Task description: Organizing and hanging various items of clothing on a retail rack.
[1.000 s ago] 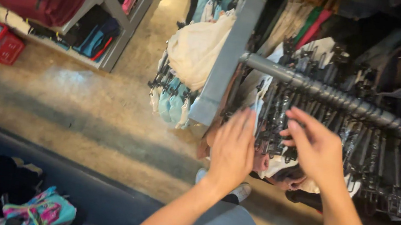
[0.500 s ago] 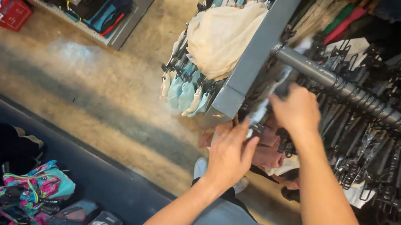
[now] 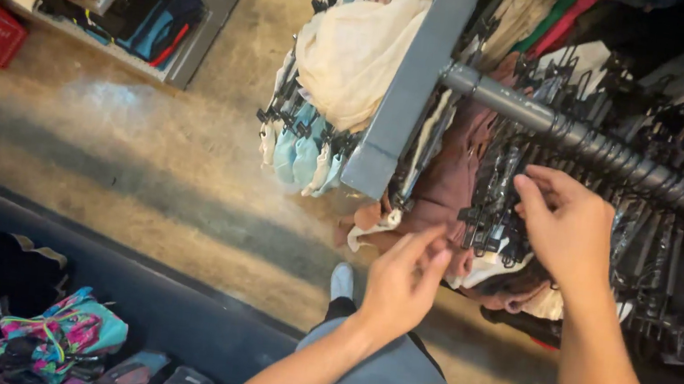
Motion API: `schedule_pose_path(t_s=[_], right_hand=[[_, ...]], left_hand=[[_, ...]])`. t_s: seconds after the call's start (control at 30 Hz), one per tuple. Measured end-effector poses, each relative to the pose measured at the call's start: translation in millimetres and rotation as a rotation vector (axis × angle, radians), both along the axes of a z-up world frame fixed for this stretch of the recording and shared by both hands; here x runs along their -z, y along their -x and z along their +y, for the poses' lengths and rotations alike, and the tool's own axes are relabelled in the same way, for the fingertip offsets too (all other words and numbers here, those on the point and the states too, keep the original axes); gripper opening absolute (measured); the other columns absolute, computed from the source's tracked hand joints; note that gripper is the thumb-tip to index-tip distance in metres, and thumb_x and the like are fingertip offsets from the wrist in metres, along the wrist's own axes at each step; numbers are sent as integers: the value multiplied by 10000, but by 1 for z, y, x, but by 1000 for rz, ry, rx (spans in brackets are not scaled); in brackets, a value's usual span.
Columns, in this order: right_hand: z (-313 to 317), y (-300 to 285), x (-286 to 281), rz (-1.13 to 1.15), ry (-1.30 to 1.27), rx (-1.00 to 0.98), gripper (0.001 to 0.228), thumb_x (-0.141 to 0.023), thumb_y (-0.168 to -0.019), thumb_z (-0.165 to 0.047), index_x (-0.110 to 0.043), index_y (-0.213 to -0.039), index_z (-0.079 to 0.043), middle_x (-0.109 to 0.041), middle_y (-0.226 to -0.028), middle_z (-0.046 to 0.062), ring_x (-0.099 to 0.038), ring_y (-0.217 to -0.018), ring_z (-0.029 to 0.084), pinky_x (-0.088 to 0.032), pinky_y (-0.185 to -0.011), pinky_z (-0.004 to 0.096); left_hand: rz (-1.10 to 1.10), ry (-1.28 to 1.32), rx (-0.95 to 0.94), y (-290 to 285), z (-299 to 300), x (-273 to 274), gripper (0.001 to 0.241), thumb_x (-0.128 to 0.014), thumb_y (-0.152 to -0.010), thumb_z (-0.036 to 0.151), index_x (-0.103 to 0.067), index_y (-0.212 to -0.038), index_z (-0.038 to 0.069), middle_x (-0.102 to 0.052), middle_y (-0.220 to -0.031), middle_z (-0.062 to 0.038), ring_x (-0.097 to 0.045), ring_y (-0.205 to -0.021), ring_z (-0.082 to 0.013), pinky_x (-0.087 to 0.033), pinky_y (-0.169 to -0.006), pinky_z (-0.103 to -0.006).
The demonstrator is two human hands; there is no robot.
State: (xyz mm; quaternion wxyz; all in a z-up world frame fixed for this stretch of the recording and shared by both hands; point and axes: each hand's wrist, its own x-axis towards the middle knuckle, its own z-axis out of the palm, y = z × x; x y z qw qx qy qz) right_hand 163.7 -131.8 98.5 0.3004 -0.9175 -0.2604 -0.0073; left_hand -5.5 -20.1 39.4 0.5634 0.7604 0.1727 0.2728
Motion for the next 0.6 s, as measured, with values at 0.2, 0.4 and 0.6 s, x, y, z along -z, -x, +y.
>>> schedule_pose_path(t_s=[0.2, 0.4, 0.6], right_hand=[[-4, -19, 23, 73, 151, 2, 398, -799, -884, -253, -750, -1200, -15, -763, -937, 85, -683, -747, 246, -541, -687, 362], [-7, -30, 27, 144, 153, -71, 435, -822, -831, -209, -763, -1256, -135, -729, -1129, 81, -696, -833, 283, -545, -726, 393], [13, -26, 34, 334, -77, -214, 488, -734, -741, -2, -714, -1229, -1, -624, -1314, 196, -674, -884, 323, -549, -749, 393]], left_hand=[[7, 0, 158, -34, -7, 8, 866, -704, -820, 494, -487, -1434, -76, -550, -1416, -288, -545, -1287, -452, -436, -1070, -513], [-68, 554, 322, -41, -5, 47, 859, -762, -801, 304, -424, -1513, -38, -593, -1257, -261, -622, -1024, -358, -509, -894, -414], [-36, 362, 192, -73, 9, 46, 618, -676, -954, 512, -638, -1353, 42, -606, -1391, -186, -551, -1361, -363, -384, -1192, -443]])
